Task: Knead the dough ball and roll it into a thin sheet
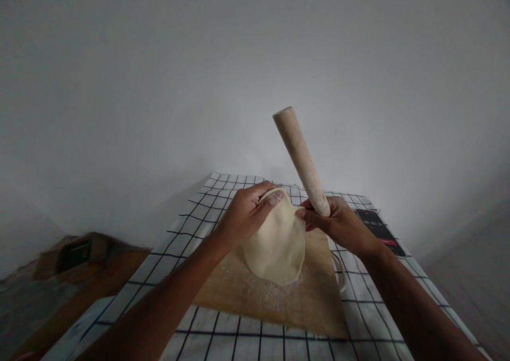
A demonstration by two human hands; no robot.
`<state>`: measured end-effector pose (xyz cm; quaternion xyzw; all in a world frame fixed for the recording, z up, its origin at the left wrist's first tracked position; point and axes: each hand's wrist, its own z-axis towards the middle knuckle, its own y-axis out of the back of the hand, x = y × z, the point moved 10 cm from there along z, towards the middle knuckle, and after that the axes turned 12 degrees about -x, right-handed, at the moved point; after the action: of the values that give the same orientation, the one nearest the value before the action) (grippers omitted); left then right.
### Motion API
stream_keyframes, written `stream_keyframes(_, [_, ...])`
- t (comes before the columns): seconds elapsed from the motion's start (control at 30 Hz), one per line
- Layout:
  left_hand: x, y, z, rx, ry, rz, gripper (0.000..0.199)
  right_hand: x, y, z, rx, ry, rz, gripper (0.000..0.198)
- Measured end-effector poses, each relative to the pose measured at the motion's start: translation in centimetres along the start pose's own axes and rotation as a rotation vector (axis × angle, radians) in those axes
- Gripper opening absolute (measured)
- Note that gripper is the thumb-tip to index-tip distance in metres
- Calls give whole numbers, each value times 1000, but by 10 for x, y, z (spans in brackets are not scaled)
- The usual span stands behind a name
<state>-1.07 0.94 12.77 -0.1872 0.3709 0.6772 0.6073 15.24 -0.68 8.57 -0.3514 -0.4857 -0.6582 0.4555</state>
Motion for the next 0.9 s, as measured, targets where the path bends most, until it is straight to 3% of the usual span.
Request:
stream_keyframes(0.37, [-38, 5, 11, -35, -152, 30, 26, 29, 19, -9, -70, 98, -71, 34])
stream_keyframes(0.9, [-66, 13, 18, -60, -167, 70, 29, 57, 26, -16, -51, 153, -8, 30])
